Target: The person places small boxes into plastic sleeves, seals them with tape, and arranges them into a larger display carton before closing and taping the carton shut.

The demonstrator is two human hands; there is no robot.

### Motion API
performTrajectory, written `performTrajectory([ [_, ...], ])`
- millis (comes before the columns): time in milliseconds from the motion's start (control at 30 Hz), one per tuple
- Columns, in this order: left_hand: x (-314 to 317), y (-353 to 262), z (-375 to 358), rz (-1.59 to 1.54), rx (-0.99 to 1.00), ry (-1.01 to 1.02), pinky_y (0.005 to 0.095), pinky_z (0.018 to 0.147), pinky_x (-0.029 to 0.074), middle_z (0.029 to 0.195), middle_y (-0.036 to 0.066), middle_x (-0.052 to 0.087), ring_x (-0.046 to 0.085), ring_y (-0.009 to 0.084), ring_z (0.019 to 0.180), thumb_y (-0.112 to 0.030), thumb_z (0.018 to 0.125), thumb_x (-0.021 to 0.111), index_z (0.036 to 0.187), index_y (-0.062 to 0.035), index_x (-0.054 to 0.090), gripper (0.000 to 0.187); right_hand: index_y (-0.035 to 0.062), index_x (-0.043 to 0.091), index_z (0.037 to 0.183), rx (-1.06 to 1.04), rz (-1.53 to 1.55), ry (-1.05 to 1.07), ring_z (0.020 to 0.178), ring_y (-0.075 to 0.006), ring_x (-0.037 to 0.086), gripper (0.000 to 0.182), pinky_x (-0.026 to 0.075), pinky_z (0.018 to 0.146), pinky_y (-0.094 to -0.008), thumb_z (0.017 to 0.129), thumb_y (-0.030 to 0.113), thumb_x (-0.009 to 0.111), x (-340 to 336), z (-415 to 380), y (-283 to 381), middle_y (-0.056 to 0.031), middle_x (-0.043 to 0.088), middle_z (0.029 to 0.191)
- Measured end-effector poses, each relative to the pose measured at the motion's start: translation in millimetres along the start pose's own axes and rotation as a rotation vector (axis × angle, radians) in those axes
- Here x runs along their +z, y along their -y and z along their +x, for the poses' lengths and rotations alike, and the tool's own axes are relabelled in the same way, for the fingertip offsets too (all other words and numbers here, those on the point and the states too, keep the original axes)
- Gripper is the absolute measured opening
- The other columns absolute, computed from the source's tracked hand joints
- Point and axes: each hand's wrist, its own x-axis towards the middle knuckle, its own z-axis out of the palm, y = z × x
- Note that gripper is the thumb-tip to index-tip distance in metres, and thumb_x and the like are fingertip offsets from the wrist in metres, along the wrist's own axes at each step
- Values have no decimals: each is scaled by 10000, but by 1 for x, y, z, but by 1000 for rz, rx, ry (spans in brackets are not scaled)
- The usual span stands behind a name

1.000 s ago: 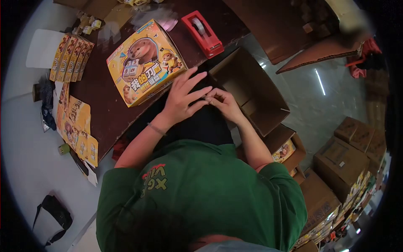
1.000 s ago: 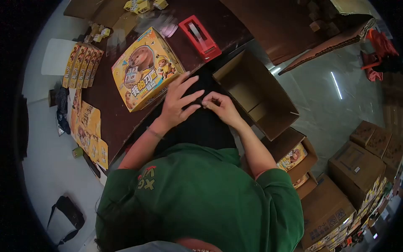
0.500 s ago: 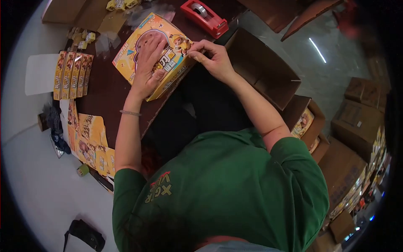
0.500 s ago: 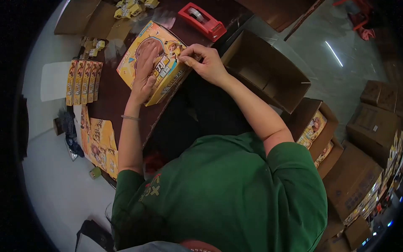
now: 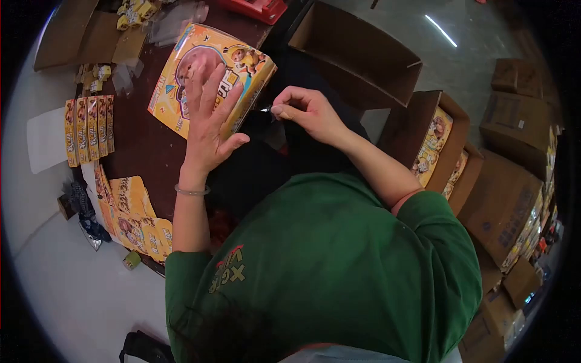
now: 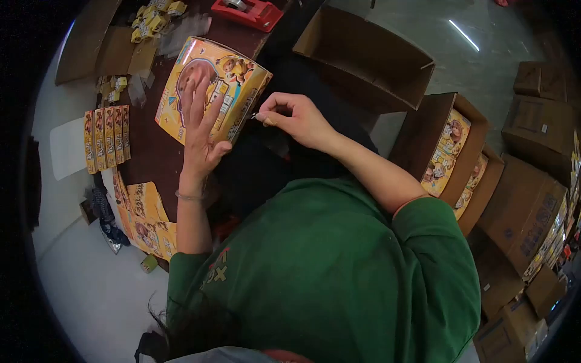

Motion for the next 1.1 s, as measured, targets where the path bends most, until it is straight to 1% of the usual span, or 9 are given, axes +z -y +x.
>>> performTrajectory([
  [67, -5, -14, -3, 277, 1, 129, 559, 1188, 70, 1563, 119, 325, 173, 375, 1477, -722, 865, 452, 1413, -229, 528, 741, 28, 647, 925, 57, 18, 43, 782, -58, 578, 152, 472, 749, -224, 935, 177, 674, 1, 3, -27, 10, 642, 819],
  [100, -5, -22, -4, 407, -20, 192, 590, 1184, 60, 1577, 91, 302, 157, 369, 1482, -688, 851, 483, 1428, -292, 502, 700, 27, 658, 909, 71, 56, 65, 760, -58, 579, 160, 475, 727, -222, 929, 183, 682, 0, 7, -45, 7, 646, 809],
  [200, -1, -29, -9, 597, -62, 325, 615, 1179, 47, 1592, 66, 271, 138, 353, 1489, -646, 836, 533, 1459, -322, 449, 707, 23, 657, 906, 38, 108, 73, 749, -61, 579, 178, 477, 711, -227, 930, 197, 684, -3, 26, -87, 8, 644, 801],
  [233, 0, -30, -9, 610, -82, 333, 628, 1175, 40, 1602, 50, 248, 127, 345, 1494, -607, 825, 574, 1484, -340, 401, 732, 22, 657, 907, 30, 118, 77, 748, -62, 579, 181, 477, 709, -229, 931, 199, 684, -2, 31, -91, 8, 643, 799],
  [433, -1, -27, -11, 756, -72, 407, 623, 1177, 46, 1604, 49, 247, 131, 342, 1494, -570, 824, 610, 1486, -341, 397, 732, 28, 642, 913, 21, 161, 152, 765, -48, 572, 173, 459, 714, -213, 939, 196, 680, 6, 51, -112, 13, 640, 810],
  [700, 2, -26, -11, 702, -97, 428, 587, 1181, 109, 1594, 71, 266, 177, 339, 1483, -457, 848, 662, 1486, -294, 407, 707, 17, 675, 871, 101, -5, -33, 700, -68, 621, 219, 490, 639, -241, 897, 227, 732, 16, 55, -105, -19, 690, 765],
  [867, 8, -20, -16, 565, -131, 377, 554, 1177, 164, 1584, 92, 283, 194, 359, 1475, -394, 861, 677, 1489, -260, 411, 695, -2, 692, 853, 54, -370, -188, 663, -139, 667, 248, 518, 624, -286, 824, 226, 785, 18, 51, -91, -80, 710, 747],
  [967, 8, -17, -17, 547, -122, 361, 547, 1176, 175, 1580, 97, 290, 196, 366, 1473, -379, 863, 680, 1488, -260, 413, 691, 4, 701, 836, -9, -479, -164, 682, -191, 689, 236, 527, 642, -321, 808, 228, 770, 13, 62, -116, -103, 714, 760],
  [1100, 9, -16, -18, 531, -118, 351, 554, 1175, 172, 1575, 98, 300, 201, 368, 1471, -373, 864, 678, 1482, -246, 420, 682, 43, 735, 862, 105, -667, 52, 711, -194, 696, 211, 537, 685, -358, 872, 239, 659, 20, 51, -95, -91, 717, 758],
])
